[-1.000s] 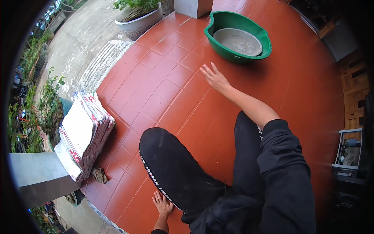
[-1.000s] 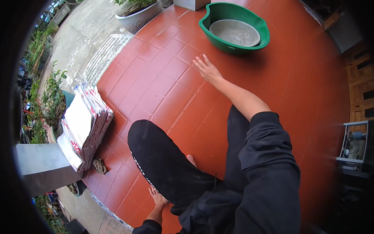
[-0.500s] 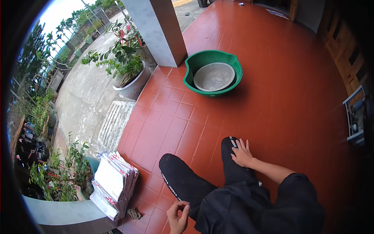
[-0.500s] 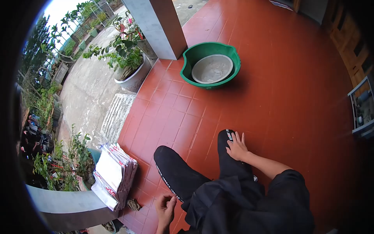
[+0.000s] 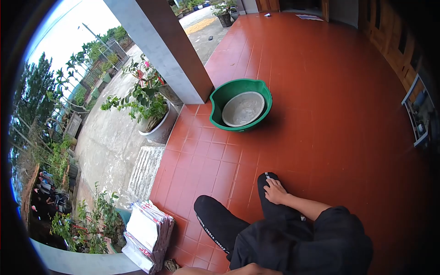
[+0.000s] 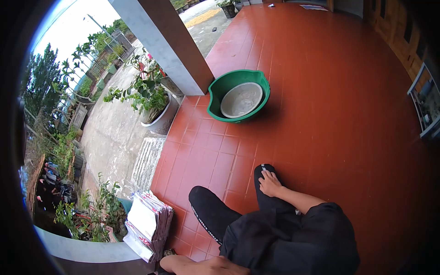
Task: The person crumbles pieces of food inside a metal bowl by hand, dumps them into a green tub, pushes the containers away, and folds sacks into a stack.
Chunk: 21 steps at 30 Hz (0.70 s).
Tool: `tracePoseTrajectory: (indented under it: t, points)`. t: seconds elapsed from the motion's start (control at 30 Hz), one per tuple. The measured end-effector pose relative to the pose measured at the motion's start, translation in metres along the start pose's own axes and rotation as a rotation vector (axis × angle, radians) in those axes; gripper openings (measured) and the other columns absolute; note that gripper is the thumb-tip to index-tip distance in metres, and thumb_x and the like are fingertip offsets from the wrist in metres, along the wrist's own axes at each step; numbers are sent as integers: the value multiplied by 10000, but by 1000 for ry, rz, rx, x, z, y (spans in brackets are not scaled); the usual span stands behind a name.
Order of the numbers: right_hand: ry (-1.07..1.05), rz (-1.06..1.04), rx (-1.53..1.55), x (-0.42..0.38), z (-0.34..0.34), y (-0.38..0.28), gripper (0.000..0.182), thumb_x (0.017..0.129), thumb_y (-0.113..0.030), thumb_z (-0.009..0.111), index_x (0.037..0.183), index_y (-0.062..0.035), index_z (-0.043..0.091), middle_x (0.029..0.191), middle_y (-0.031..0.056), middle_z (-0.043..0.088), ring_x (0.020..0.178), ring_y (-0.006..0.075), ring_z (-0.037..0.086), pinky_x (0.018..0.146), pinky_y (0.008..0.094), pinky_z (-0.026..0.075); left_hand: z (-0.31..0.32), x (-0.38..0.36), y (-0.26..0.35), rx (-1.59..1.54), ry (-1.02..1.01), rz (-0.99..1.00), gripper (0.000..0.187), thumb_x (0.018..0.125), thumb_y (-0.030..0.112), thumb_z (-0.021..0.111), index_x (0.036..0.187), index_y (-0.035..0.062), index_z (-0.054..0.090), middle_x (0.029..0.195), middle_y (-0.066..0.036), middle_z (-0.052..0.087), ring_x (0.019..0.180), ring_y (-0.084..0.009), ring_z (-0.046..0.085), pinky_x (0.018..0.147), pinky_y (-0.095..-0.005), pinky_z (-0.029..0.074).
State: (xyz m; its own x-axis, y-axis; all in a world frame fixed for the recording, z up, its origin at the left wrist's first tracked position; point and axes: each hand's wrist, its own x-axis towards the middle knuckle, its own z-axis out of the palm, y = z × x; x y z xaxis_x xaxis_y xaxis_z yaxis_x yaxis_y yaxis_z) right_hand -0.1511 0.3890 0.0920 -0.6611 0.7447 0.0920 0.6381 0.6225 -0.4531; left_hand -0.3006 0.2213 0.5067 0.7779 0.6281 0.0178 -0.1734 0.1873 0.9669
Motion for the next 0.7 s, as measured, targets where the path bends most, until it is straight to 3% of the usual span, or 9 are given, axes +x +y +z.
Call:
tracePoseTrajectory:
  t: [0.13,0.2,0.23,0.37,0.47,0.53,0.7]
  points:
    - [-61,-66,-105,4,7,3,298,817,-230,554,1024,-19,594,1236,238,464,1214,380,410,968,482,349,1,-6,14,447,41,95,272,733,236,714,731,3,573,655,-158,587,597,-345,595,525,-394,458]
    - [-83,-70,-79,5,10,5,304,818,-235,548,1031,-24,595,1216,231,473,1190,374,425,949,482,358,3,-14,33,313,-30,43,263,812,238,668,699,16,586,611,-144,563,543,-324,575,467,-356,419]
    - [-125,-58,-58,8,11,6,309,819,-239,541,1038,-28,596,1195,224,481,1166,368,440,930,482,367,-3,-8,41,122,-192,-2,295,886,275,602,782,2,564,686,-166,554,608,-319,571,556,-389,425]
    - [-260,-92,-76,18,14,5,345,806,-266,539,1043,-25,606,1205,219,481,1149,360,446,921,508,368,-9,-10,47,156,-198,-29,274,884,235,598,765,-9,565,696,-192,572,608,-345,577,544,-394,423]
    - [-351,-142,-139,28,16,2,370,803,-258,535,1083,-24,595,1222,217,467,1179,349,422,940,510,359,-6,-18,54,376,-114,-24,237,883,210,605,779,-2,583,689,-174,577,577,-346,570,523,-387,426]
    - [-409,-133,-140,33,17,-2,365,805,-268,544,1072,-23,591,1285,225,432,1206,359,407,974,539,341,5,-25,59,647,109,39,220,878,212,633,815,3,610,664,-156,578,549,-335,572,507,-384,429]
    - [-405,-142,-238,46,25,-7,417,767,-230,584,1122,-11,577,1362,239,365,1233,364,386,984,548,335,5,-40,48,688,217,7,244,845,241,681,803,13,607,630,-130,567,525,-295,586,468,-374,414]
